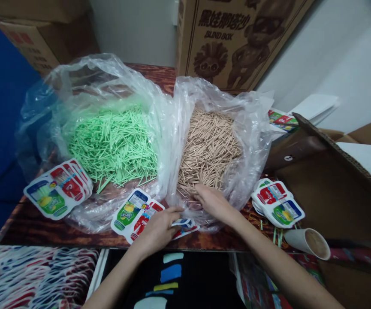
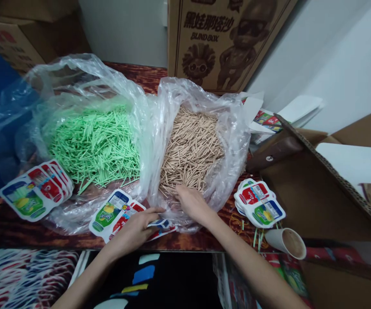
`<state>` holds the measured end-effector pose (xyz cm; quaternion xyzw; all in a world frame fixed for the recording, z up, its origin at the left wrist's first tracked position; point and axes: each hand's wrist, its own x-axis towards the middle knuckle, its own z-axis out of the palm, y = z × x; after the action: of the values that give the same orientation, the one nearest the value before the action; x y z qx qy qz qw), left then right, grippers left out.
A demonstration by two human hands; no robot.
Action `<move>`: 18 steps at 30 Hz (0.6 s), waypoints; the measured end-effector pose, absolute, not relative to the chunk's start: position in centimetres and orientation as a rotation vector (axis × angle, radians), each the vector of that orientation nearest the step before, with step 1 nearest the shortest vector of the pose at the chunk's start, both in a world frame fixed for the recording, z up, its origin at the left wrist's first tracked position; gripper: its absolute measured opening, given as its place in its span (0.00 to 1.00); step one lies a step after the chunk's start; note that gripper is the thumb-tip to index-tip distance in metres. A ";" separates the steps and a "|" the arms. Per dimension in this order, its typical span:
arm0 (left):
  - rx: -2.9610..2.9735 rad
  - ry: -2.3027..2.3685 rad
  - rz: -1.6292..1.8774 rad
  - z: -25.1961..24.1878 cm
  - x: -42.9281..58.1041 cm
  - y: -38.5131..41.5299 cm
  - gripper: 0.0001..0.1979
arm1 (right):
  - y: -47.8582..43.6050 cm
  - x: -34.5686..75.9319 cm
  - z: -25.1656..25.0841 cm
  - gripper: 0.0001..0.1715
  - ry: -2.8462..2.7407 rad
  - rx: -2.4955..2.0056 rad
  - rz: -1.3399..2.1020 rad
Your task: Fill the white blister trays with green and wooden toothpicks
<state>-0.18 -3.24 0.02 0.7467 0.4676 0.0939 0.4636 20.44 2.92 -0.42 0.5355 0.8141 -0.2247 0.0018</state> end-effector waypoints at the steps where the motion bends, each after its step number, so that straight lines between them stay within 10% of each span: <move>1: 1.831 1.145 0.240 0.0 -0.2 -3.2 0.14 | 3.6 20.9 -0.5 0.05 2.579 1.781 -0.812; 11: 1.823 1.155 0.297 -0.4 -0.1 -3.4 0.14 | 5.7 20.3 -0.9 0.16 1.599 1.903 -3.028; 18: 1.823 1.158 0.307 -0.4 -0.1 -3.5 0.14 | 6.0 20.7 -1.7 0.12 2.021 2.326 -2.617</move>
<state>-0.05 -3.49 -0.43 0.7413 0.4707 0.1248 0.4619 20.69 6.03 -1.73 0.5179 0.4500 -0.5827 -0.4356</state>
